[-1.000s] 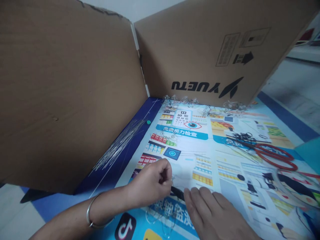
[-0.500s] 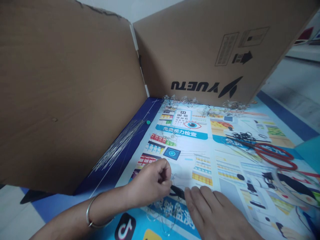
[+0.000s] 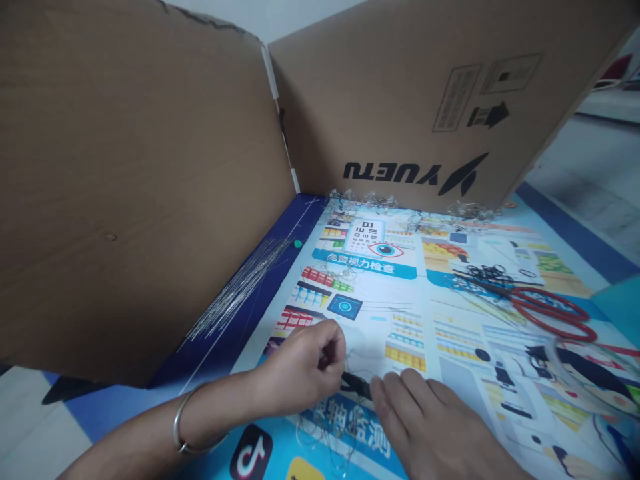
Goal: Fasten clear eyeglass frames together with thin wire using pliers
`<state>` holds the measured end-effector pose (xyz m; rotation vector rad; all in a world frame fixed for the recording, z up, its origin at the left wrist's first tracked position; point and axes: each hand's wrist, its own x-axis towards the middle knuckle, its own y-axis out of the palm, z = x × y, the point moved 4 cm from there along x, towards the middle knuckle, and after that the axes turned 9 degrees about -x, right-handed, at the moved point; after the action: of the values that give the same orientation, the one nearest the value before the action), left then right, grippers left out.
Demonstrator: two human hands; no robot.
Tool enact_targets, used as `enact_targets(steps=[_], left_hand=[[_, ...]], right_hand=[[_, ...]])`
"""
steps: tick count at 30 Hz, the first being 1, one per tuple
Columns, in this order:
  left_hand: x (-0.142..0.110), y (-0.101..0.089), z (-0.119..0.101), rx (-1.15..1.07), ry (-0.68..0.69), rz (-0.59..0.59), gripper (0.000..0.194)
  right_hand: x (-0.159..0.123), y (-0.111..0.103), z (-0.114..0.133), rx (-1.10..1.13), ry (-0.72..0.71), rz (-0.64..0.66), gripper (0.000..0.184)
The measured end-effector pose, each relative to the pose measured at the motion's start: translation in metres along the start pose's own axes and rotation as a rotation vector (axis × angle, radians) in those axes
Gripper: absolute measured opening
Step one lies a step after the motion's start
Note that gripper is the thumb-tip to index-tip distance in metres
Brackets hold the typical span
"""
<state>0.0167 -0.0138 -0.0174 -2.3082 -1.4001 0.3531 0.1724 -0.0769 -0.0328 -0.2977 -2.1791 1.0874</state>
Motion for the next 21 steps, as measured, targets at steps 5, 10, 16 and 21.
enact_targets(steps=[5,10,16,21], left_hand=[[0.0,0.0,-0.001,0.023,0.003,0.012,0.013],[0.0,-0.001,-0.001,0.044,0.007,0.011,0.015],[0.003,-0.006,0.0,0.074,0.01,0.012,0.015],[0.004,-0.009,0.001,0.06,-0.003,0.027,0.014]], right_hand=[[0.001,0.0,-0.001,0.017,0.001,0.018,0.027],[0.004,0.002,-0.004,0.028,0.02,-0.011,0.027],[0.001,0.006,-0.014,0.109,0.057,0.027,0.023],[-0.002,0.003,-0.028,0.11,0.07,0.128,0.024]])
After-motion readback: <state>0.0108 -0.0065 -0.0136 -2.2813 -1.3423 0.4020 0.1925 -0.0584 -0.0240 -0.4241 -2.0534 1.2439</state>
